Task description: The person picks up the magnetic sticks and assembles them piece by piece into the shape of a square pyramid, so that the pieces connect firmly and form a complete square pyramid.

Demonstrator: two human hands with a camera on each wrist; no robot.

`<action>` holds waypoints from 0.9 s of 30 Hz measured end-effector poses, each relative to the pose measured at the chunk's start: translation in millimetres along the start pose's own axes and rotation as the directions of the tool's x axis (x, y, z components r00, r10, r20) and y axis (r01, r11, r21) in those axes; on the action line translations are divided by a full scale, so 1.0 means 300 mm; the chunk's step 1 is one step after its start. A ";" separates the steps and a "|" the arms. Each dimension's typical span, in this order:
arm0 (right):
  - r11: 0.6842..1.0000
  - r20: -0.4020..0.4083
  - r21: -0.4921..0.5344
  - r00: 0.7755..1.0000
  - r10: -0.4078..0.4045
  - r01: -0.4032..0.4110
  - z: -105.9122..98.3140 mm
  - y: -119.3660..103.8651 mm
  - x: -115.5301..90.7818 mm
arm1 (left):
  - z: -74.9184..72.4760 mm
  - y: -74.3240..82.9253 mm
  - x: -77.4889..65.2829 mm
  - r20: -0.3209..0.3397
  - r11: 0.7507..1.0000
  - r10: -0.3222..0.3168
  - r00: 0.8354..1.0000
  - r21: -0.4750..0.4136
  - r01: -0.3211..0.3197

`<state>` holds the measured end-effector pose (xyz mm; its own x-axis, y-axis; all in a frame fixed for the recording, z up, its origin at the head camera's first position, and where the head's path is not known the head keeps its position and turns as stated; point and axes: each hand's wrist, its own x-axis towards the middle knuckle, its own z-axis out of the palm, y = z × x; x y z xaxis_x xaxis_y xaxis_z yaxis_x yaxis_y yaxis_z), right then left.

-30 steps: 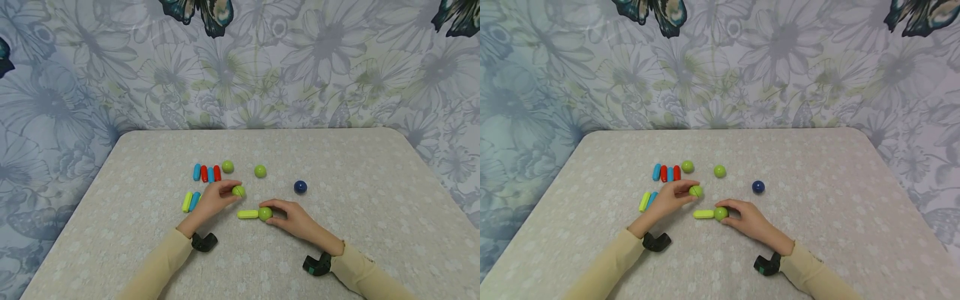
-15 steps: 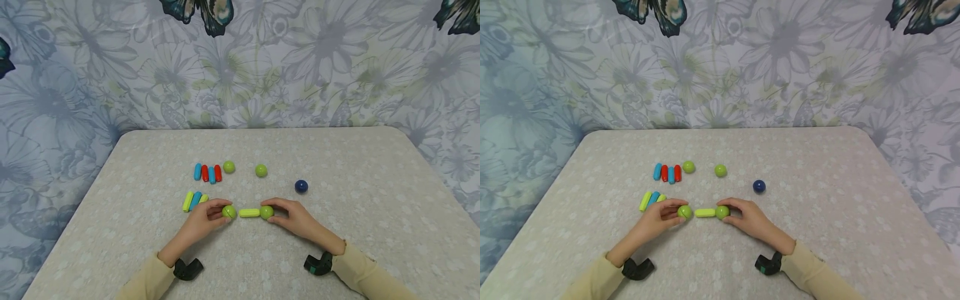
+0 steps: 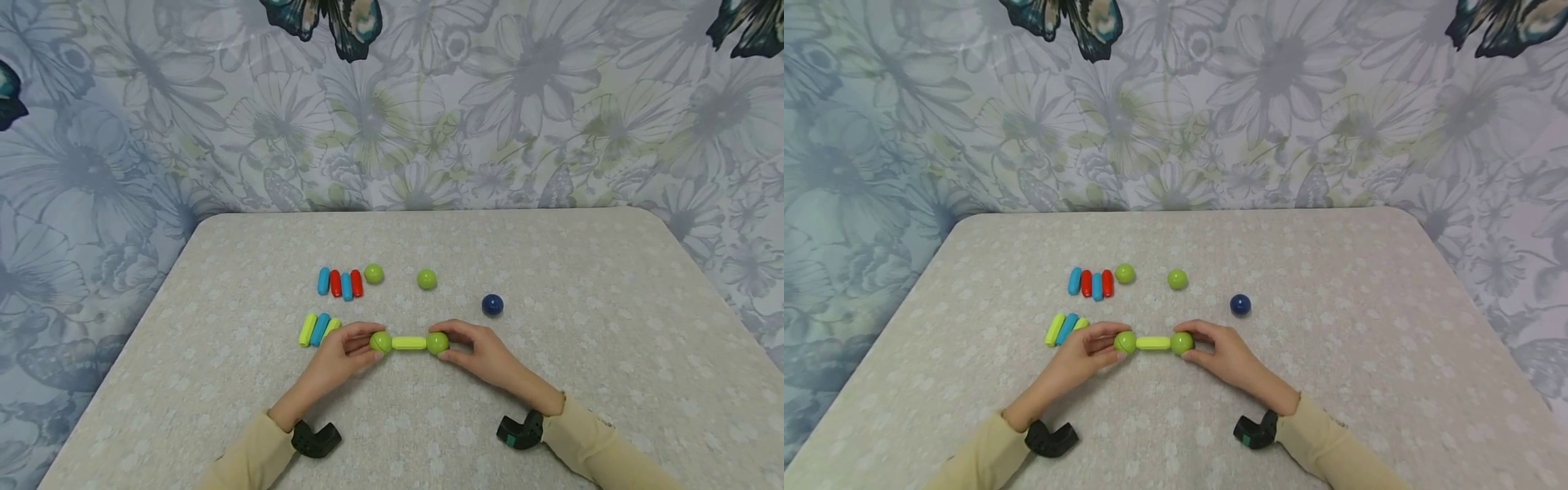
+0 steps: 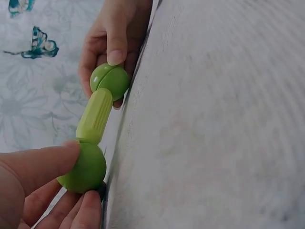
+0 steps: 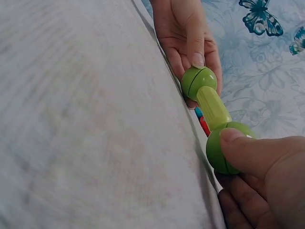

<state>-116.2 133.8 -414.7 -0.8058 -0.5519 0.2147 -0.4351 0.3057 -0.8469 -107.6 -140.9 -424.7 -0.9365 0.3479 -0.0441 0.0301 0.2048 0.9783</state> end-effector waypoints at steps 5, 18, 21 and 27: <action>0.999 0.023 -0.011 0.999 -0.038 0.038 0.002 0.062 -0.002 | 0.002 -0.009 0.013 -0.024 1.000 0.001 1.000 -0.011 -0.001; 0.999 0.136 -0.012 0.990 -0.043 0.045 -0.015 0.042 -0.065 | 0.055 0.029 0.163 0.037 1.000 0.012 0.999 -0.015 -0.011; 1.000 0.100 0.005 0.995 -0.030 0.030 -0.010 0.035 -0.068 | 0.073 0.073 0.179 0.117 0.999 0.045 0.992 -0.021 -0.042; 0.990 -0.135 0.028 0.981 0.138 -0.136 -0.007 0.058 -0.009 | 0.101 0.080 0.203 0.111 0.995 0.097 0.989 0.017 -0.100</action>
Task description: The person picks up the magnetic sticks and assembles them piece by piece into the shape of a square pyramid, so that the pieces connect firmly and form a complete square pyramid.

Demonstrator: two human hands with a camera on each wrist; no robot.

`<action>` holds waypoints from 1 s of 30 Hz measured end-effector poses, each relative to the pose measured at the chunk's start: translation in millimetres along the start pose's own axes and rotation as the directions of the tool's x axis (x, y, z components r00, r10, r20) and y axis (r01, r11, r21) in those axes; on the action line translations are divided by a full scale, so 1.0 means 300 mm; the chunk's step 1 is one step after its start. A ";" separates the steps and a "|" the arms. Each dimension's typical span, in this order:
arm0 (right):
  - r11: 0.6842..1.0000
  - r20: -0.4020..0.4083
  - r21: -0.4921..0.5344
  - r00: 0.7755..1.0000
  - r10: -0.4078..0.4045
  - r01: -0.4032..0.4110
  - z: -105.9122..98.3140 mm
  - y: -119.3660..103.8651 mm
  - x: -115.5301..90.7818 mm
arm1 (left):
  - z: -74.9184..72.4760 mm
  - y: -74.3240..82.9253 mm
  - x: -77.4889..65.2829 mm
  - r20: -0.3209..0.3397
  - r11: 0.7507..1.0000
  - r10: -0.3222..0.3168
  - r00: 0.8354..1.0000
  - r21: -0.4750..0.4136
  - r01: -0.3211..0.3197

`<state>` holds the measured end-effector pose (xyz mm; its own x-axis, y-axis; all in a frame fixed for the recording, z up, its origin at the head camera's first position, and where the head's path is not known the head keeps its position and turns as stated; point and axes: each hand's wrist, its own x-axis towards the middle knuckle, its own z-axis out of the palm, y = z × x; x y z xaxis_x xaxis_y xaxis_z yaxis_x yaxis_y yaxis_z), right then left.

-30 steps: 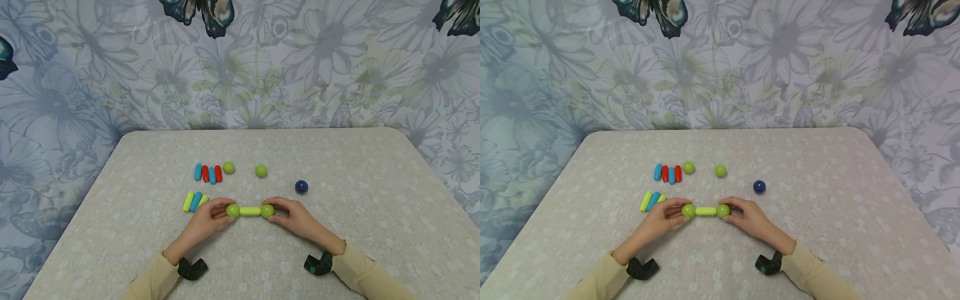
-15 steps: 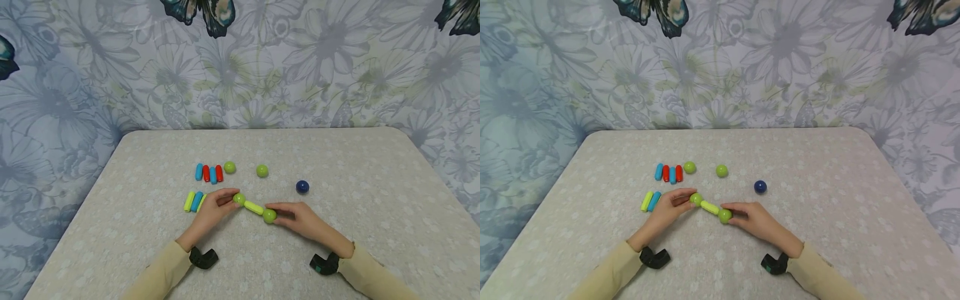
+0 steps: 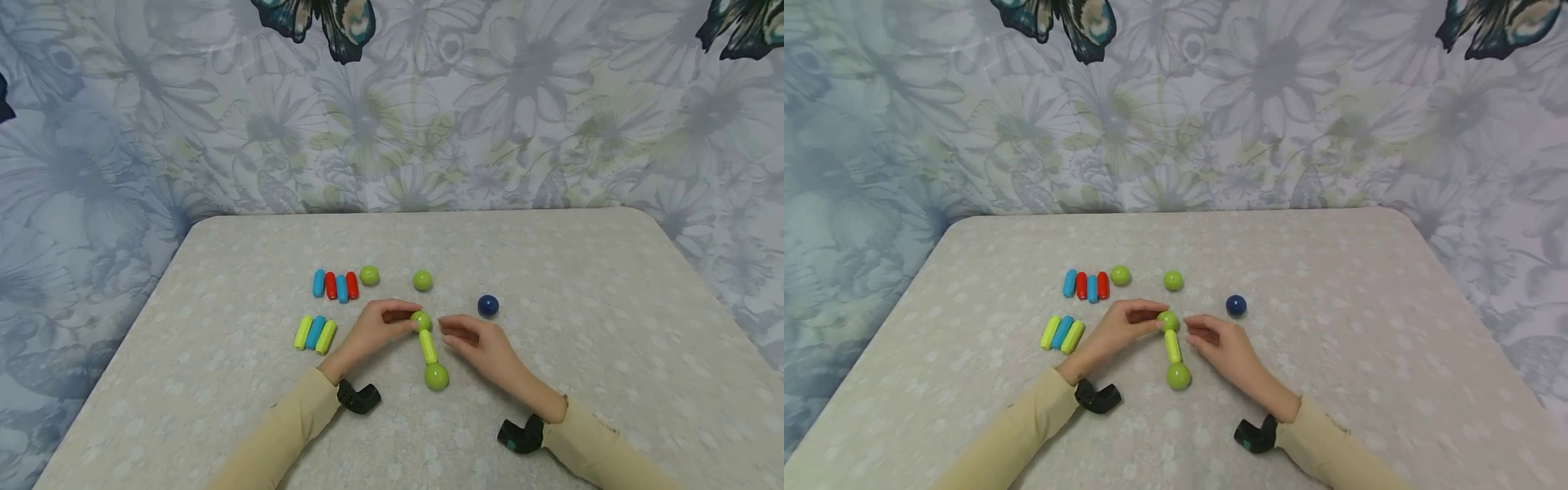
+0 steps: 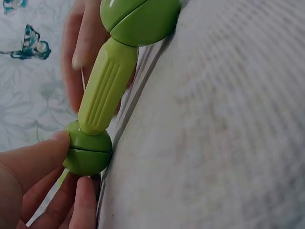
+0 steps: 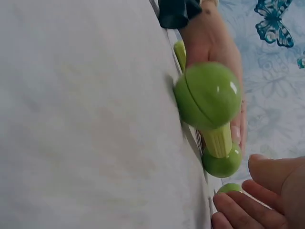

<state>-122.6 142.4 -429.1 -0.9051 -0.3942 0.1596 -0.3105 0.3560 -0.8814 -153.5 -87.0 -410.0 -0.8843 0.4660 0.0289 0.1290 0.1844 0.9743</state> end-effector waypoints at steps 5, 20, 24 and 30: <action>0.995 -0.013 0.086 0.999 0.042 -0.041 0.018 0.003 0.078 | 0.010 -0.063 0.017 -0.061 1.000 0.000 0.998 -0.012 0.000; 0.997 -0.004 -0.074 1.000 0.008 -0.008 0.060 0.008 0.127 | -0.159 0.015 -0.182 -0.294 0.989 0.013 0.956 0.147 0.032; 0.998 0.000 -0.058 1.000 0.001 -0.001 0.060 0.008 0.127 | -0.251 -0.009 -0.251 -0.336 0.981 -0.022 0.942 0.173 0.084; 0.999 0.003 -0.035 1.000 0.005 -0.005 0.053 0.009 0.120 | -0.356 -0.068 -0.308 -0.239 0.960 -0.091 0.967 0.237 0.149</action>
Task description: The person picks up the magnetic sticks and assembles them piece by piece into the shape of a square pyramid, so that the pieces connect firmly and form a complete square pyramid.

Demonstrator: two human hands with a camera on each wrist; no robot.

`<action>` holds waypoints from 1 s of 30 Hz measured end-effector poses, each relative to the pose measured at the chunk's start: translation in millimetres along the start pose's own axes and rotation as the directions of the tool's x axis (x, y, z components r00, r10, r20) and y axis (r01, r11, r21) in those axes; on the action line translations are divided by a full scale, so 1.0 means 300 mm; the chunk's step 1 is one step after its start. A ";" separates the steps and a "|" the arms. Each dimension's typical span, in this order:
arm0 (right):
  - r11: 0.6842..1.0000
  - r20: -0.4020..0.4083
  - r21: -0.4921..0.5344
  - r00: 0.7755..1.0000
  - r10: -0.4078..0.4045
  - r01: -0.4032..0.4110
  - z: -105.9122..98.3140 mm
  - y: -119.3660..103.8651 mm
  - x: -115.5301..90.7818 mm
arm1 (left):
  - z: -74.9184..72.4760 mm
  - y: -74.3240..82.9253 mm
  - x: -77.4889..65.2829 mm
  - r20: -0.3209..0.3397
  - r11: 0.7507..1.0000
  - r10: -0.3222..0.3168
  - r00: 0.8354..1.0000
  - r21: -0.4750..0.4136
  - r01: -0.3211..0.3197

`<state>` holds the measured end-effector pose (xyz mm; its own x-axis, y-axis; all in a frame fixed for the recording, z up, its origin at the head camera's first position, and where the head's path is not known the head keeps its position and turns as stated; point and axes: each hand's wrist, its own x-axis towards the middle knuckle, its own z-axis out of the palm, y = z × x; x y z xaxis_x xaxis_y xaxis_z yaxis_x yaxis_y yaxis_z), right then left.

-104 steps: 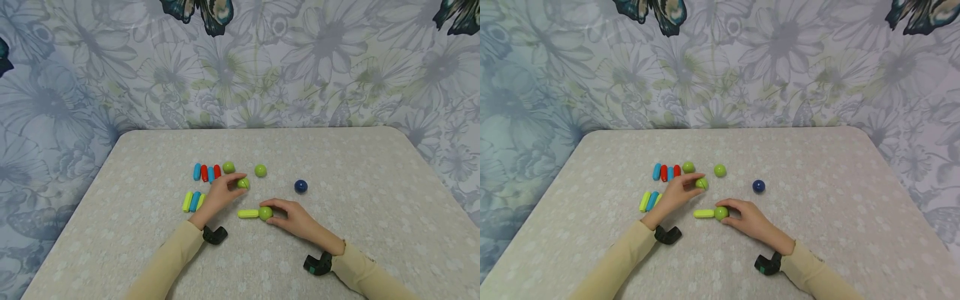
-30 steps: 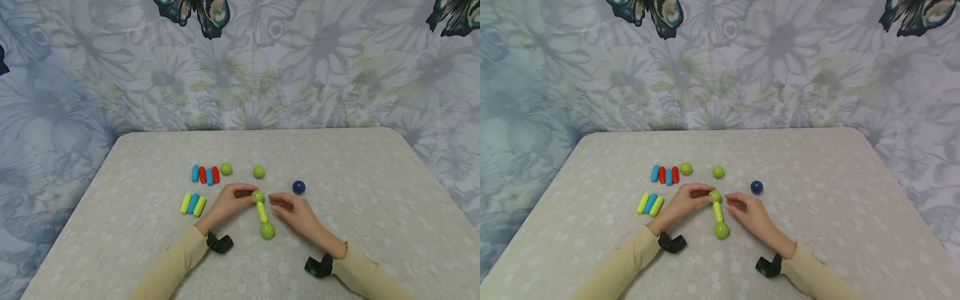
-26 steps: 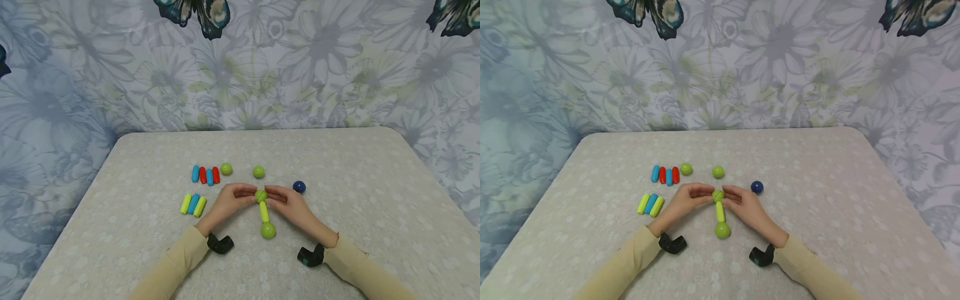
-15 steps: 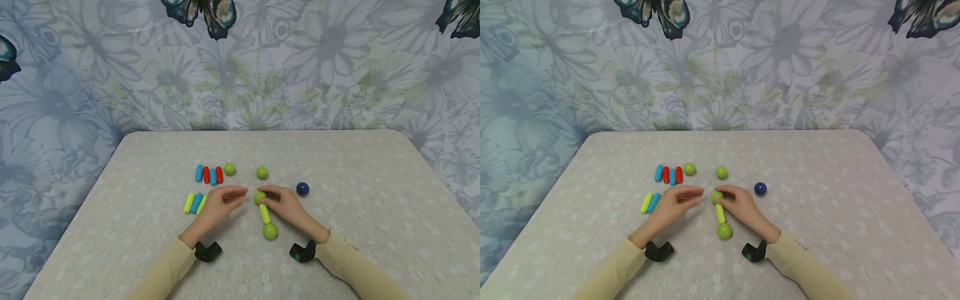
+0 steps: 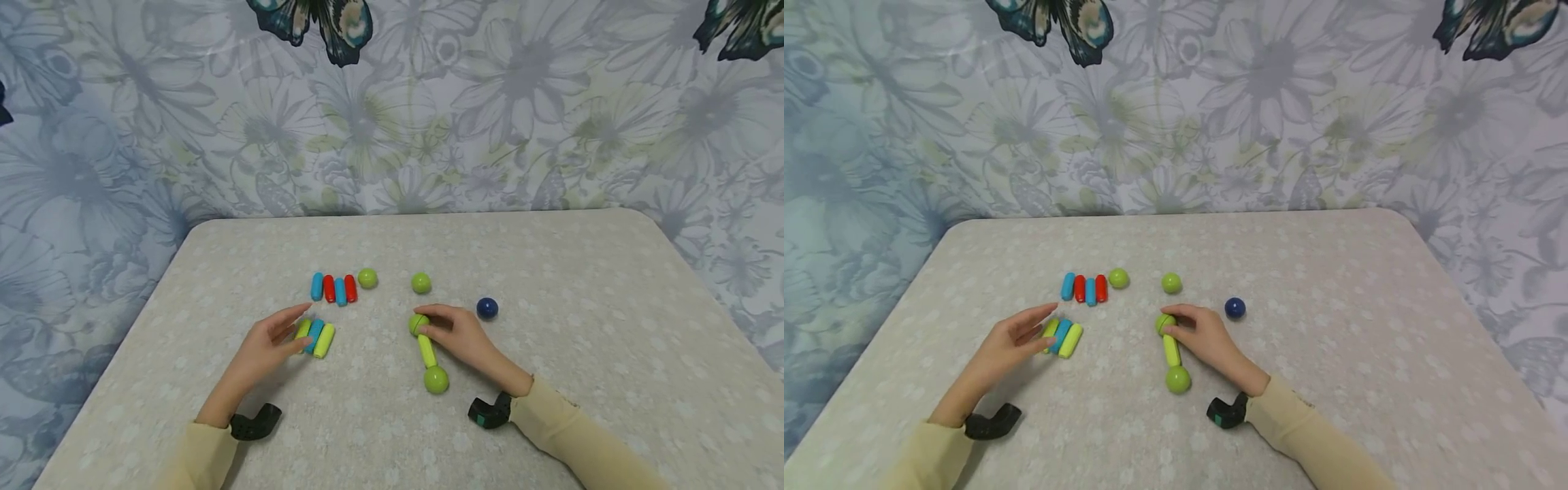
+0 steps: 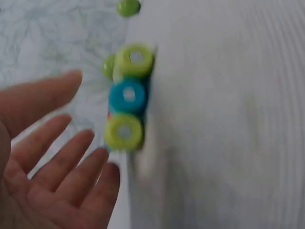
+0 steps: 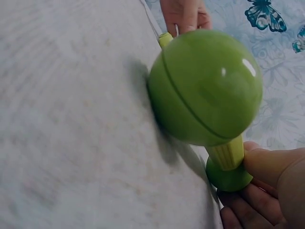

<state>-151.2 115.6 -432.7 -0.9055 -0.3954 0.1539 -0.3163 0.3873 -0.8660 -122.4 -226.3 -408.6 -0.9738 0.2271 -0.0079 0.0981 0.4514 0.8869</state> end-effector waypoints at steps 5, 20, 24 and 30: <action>1.000 0.005 0.017 1.000 0.007 -0.007 0.002 -0.002 0.003 | -0.035 -0.048 -0.002 0.079 0.999 0.036 0.996 -0.011 -0.035; 0.999 -0.001 0.038 1.000 0.011 -0.011 0.014 0.003 -0.015 | -0.046 -0.061 -0.029 -0.095 0.976 0.027 0.995 0.217 -0.006; 0.999 -0.014 0.034 1.000 0.012 -0.012 0.009 0.001 -0.017 | -0.054 -0.059 -0.030 -0.113 0.977 0.021 0.993 0.212 0.004; 0.999 -0.022 0.046 1.000 0.000 0.001 -0.008 0.001 -0.012 | -0.043 0.012 -0.009 -0.110 0.995 0.032 0.993 0.098 -0.021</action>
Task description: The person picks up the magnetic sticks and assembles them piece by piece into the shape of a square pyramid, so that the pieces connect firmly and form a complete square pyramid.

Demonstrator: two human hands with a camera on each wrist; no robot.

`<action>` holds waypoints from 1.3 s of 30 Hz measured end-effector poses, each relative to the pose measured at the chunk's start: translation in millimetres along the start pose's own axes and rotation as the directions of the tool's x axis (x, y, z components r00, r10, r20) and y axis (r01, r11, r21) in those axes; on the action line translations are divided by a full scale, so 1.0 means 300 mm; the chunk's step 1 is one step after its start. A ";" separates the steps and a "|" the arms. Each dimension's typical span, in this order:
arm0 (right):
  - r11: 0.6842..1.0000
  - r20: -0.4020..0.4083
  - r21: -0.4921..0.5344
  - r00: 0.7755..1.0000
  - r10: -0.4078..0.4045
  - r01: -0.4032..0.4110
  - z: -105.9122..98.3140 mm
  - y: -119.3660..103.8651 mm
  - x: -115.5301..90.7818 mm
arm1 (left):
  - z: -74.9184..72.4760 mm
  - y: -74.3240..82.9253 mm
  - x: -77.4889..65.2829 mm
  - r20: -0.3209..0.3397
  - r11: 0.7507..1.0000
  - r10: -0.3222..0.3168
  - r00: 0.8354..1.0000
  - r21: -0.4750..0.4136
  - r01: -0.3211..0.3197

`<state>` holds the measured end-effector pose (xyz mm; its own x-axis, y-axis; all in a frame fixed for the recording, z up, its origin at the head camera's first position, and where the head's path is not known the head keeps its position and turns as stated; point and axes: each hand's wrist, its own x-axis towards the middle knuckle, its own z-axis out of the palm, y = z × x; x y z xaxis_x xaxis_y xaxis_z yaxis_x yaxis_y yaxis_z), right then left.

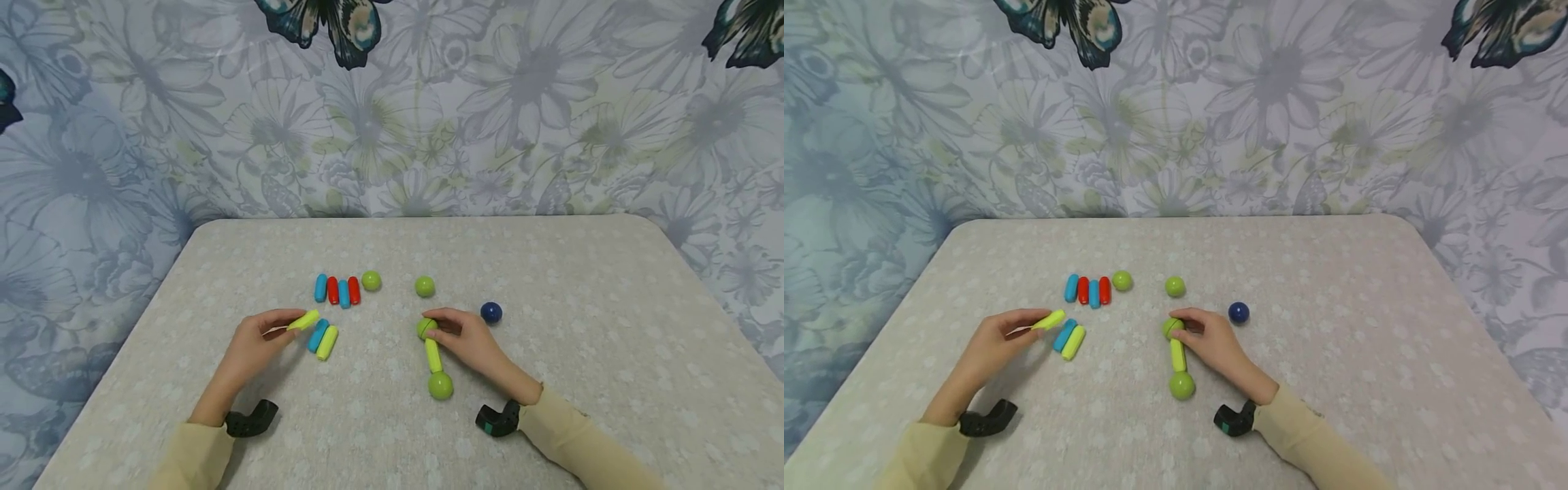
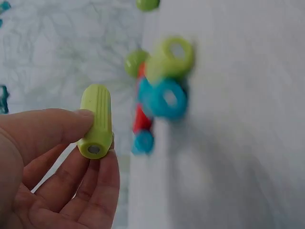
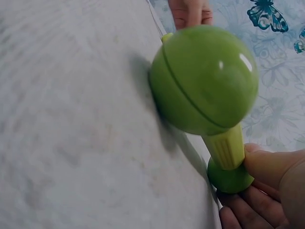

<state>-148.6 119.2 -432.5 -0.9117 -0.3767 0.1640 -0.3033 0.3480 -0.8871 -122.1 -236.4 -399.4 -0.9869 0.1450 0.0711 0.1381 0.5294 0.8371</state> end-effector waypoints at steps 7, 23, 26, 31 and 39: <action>1.000 -0.004 0.026 1.000 0.006 -0.006 -0.007 0.004 -0.002 | 0.113 0.111 0.057 0.115 0.984 0.108 0.987 -0.152 -0.090; 0.990 0.004 0.134 0.999 0.050 -0.051 -0.012 -0.017 -0.008 | 0.364 0.153 0.140 0.244 0.970 0.245 0.938 -0.072 -0.234; 0.989 0.005 0.143 0.999 0.047 -0.047 -0.022 -0.060 -0.017 | 0.375 0.157 0.147 0.252 0.968 0.252 0.934 -0.082 -0.239; 0.993 0.040 0.108 0.999 0.035 -0.040 -0.041 -0.102 -0.024 | 0.378 0.164 0.151 0.262 0.971 0.238 0.935 -0.087 -0.222; 0.997 0.075 0.076 0.997 0.005 -0.011 -0.048 -0.062 -0.026 | 0.350 0.168 0.174 0.214 0.981 0.173 0.961 -0.129 -0.148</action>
<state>-140.0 128.2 -411.1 -0.8900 -0.4379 0.1267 -0.2714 0.2857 -0.9191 -158.0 -114.2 -410.5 -0.9068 0.4102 0.0973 0.2708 0.3899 0.8801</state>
